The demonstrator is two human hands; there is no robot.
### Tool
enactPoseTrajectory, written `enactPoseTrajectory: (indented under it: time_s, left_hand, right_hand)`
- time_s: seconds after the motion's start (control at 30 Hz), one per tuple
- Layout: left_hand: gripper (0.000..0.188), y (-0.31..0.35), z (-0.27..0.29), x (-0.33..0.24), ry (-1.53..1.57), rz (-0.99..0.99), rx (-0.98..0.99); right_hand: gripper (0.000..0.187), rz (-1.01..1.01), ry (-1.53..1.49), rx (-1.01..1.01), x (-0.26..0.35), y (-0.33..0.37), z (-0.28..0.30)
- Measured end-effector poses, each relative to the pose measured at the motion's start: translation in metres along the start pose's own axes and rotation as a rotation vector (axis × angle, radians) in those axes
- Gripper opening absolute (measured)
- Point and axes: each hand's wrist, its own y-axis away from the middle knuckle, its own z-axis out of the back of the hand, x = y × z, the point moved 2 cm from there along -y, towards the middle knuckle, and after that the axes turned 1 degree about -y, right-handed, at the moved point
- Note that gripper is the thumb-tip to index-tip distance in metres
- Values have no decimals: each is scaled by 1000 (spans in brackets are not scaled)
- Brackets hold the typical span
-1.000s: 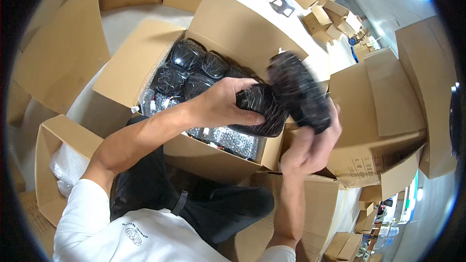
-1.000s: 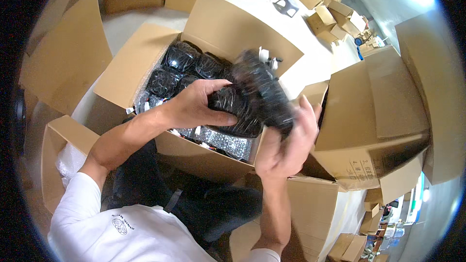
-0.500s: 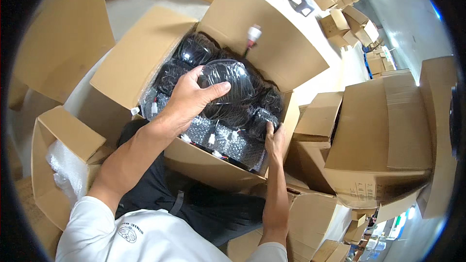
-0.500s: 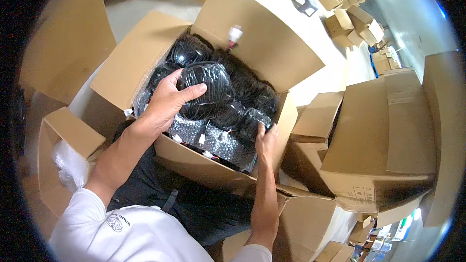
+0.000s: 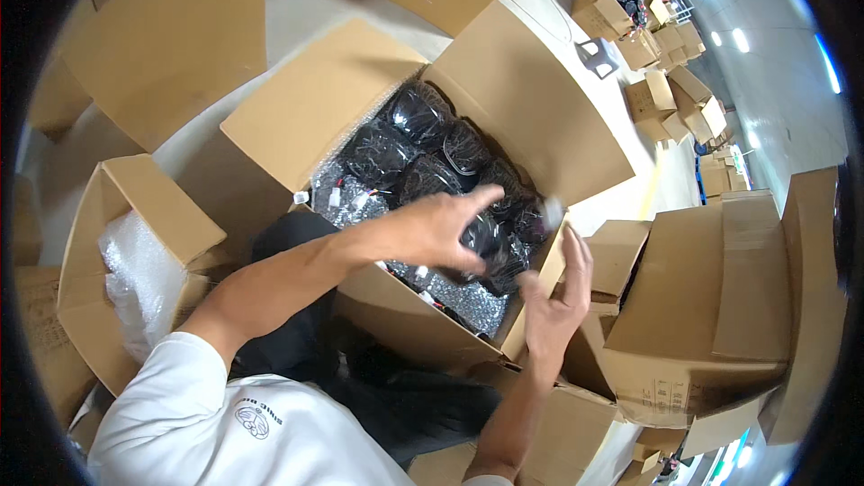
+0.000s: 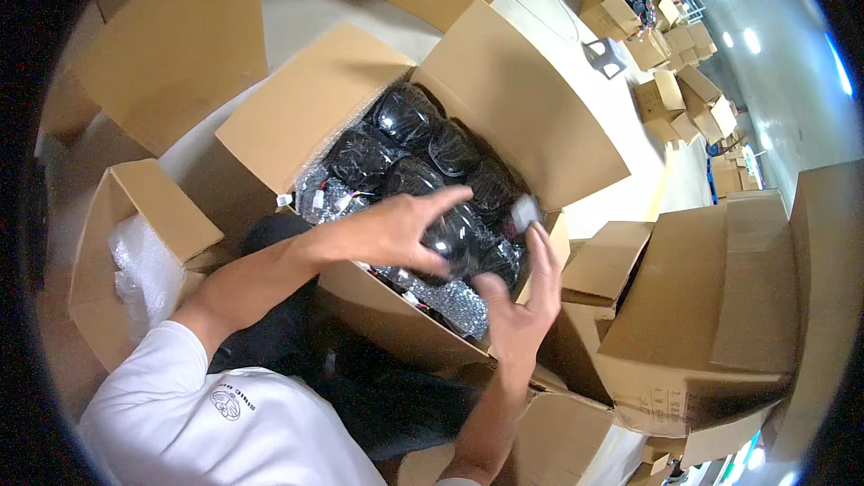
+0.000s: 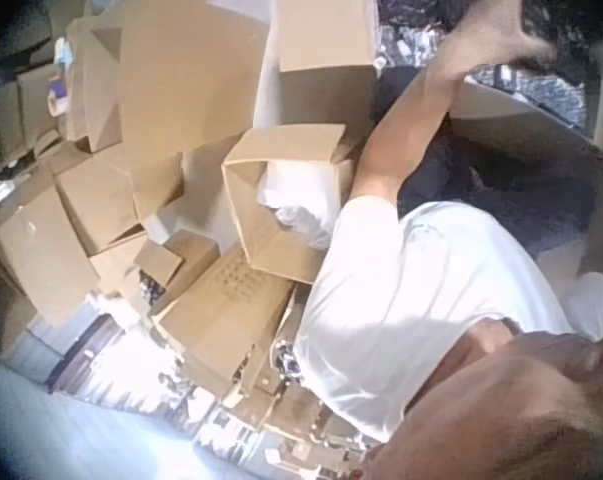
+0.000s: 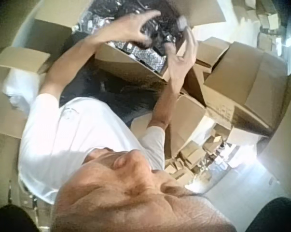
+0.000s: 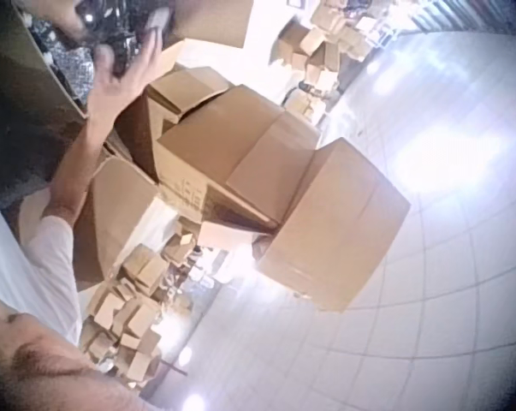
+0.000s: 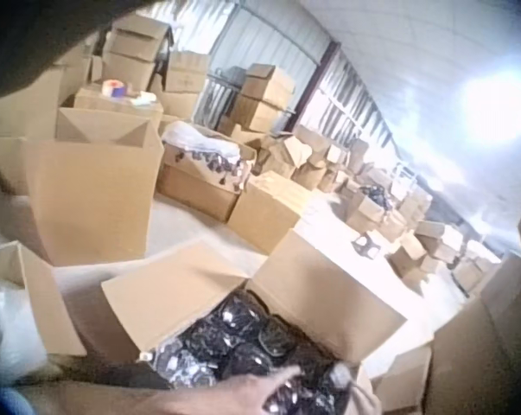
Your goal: The person organizes and packages automotive light components into cardboard boxes by hand, wrapping them in bubble wrap before placing them inside.
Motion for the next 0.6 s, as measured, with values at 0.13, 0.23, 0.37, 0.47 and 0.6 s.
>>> enactPoseTrajectory:
  time_s: [0.13,0.23,0.37,0.47,0.6]
  left_hand:
    - [92,9,-21,3,48,-393,-83]
    - [90,9,-11,5,154,-142,12]
    - [88,10,3,11,49,-184,-258]
    - [81,20,23,15,178,-143,-118]
    - [67,26,44,9,156,-150,74]
  right_hand:
    - [113,-329,-389,619,3,8,-26]
    - [98,-515,-905,544,-12,41,-38]
    - [83,-671,-1072,162,-4,61,-52]
    - [82,-621,-1079,88,9,62,-63]
    - [76,-600,-1044,315,21,43,-62]
